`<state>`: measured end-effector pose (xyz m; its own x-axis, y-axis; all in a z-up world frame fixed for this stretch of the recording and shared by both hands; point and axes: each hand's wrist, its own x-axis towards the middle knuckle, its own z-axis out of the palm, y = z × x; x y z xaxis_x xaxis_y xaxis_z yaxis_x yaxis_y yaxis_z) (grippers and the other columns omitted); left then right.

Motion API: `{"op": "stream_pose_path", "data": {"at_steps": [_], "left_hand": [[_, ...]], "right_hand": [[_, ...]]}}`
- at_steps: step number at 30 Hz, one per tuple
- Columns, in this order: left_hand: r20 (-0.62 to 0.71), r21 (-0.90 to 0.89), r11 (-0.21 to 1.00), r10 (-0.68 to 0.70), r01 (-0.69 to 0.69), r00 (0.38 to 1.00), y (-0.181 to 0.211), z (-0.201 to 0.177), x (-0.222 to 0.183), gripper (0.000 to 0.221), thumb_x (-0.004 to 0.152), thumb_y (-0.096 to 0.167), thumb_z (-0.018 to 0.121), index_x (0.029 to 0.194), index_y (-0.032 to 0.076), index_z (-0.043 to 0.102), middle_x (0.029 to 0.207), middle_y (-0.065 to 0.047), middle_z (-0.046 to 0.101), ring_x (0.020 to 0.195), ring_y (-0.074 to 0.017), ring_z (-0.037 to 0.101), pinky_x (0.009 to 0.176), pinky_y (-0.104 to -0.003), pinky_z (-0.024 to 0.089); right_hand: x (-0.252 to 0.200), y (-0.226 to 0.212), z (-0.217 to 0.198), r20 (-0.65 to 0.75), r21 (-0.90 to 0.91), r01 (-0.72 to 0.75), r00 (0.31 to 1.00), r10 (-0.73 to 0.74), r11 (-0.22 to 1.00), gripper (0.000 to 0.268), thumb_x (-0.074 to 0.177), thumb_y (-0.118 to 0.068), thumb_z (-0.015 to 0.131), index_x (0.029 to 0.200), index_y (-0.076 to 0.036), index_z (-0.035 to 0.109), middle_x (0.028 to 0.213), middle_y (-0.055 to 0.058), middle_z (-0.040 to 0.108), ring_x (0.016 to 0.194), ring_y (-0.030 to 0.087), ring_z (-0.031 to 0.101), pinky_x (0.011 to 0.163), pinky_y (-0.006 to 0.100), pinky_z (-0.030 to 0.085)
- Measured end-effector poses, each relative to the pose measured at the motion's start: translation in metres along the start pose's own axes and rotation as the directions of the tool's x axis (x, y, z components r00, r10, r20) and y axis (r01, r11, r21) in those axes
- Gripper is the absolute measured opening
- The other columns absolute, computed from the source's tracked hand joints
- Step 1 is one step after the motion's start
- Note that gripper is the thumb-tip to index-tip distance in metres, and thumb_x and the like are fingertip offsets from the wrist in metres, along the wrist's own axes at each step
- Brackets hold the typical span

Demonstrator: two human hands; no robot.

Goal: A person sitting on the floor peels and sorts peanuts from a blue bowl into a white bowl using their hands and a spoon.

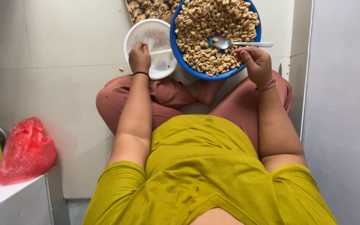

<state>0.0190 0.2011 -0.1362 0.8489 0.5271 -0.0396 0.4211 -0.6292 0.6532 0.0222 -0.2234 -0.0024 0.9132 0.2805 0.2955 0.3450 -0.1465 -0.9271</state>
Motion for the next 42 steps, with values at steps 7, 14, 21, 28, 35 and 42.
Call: {"op": "stream_pose_path", "data": {"at_steps": [7, 14, 21, 28, 35, 42], "left_hand": [[0.244, -0.64, 0.76, 0.056, 0.118, 0.968, 0.096, -0.057, -0.046, 0.003, 0.091, 0.008, 0.072, 0.092, 0.011, 0.072, 0.085, -0.004, 0.078, 0.072, -0.0087, 0.075, 0.065, -0.016, 0.059], [-0.029, -0.22, 0.972, 0.075, -0.079, 0.997, 0.065, -0.049, -0.019, 0.034, 0.074, 0.028, 0.096, 0.078, 0.017, 0.064, 0.067, 0.001, 0.068, 0.069, -0.0187, 0.068, 0.064, -0.03, 0.053], [-0.062, -0.043, 0.998, 0.034, -0.037, 0.998, 0.037, -0.059, -0.004, 0.028, 0.095, 0.045, 0.076, 0.079, 0.024, 0.067, 0.057, 0.005, 0.062, 0.057, -0.0185, 0.067, 0.059, -0.031, 0.054], [-0.014, -0.162, 0.971, 0.179, -0.179, 0.984, 0.102, -0.099, -0.025, 0.009, 0.093, 0.029, 0.08, 0.089, 0.021, 0.079, 0.074, 0.004, 0.073, 0.064, -0.0106, 0.068, 0.062, -0.026, 0.054], [0.011, -0.174, 0.908, 0.388, -0.381, 0.921, 0.15, -0.124, -0.052, 0.014, 0.1, 0.028, 0.078, 0.095, 0.015, 0.081, 0.074, -0.004, 0.07, 0.066, -0.0202, 0.066, 0.067, -0.034, 0.053], [0.056, -0.394, 0.847, 0.411, -0.358, 0.91, 0.167, -0.111, -0.068, 0.018, 0.105, 0.019, 0.066, 0.094, 0.01, 0.077, 0.058, -0.001, 0.056, 0.056, -0.0099, 0.049, 0.057, -0.028, 0.044]], "right_hand": [[0.003, -0.029, 0.031, 0.012, -0.001, -0.042, 0.999, 0.042, 0.999, 0.017, 0.105, -0.005, 0.063, 0.11, 0.0, 0.078, 0.087, 0.015, 0.073, 0.081, 0.024, 0.071, 0.076, 0.037, 0.057], [0.004, -0.041, 0.039, 0.212, -0.102, 0.077, 0.976, -0.054, 0.992, 0.013, 0.101, -0.008, 0.067, 0.108, -0.007, 0.079, 0.089, 0.015, 0.074, 0.081, 0.032, 0.07, 0.072, 0.04, 0.055], [0.005, -0.029, 0.032, 0.202, -0.128, -0.09, 0.973, 0.115, 0.988, 0.015, 0.105, -0.013, 0.066, 0.111, -0.01, 0.079, 0.093, 0.01, 0.076, 0.085, 0.026, 0.072, 0.074, 0.035, 0.057], [0.003, -0.032, 0.038, 0.249, -0.18, -0.094, 0.959, 0.137, 0.979, 0.014, 0.102, -0.015, 0.07, 0.111, -0.01, 0.079, 0.096, 0.015, 0.075, 0.087, 0.032, 0.072, 0.074, 0.04, 0.059], [0.007, -0.037, 0.05, 0.254, -0.217, 0.009, 0.966, 0.047, 0.976, 0.015, 0.101, -0.017, 0.069, 0.112, -0.012, 0.078, 0.093, 0.011, 0.074, 0.089, 0.031, 0.071, 0.078, 0.041, 0.058], [0.02, -0.009, 0.105, 0.298, -0.661, 0.397, 0.918, -0.264, 0.636, 0.047, 0.081, -0.036, 0.086, 0.124, -0.029, 0.072, 0.122, -0.001, 0.068, 0.122, 0.027, 0.06, 0.099, 0.047, 0.047]]}}
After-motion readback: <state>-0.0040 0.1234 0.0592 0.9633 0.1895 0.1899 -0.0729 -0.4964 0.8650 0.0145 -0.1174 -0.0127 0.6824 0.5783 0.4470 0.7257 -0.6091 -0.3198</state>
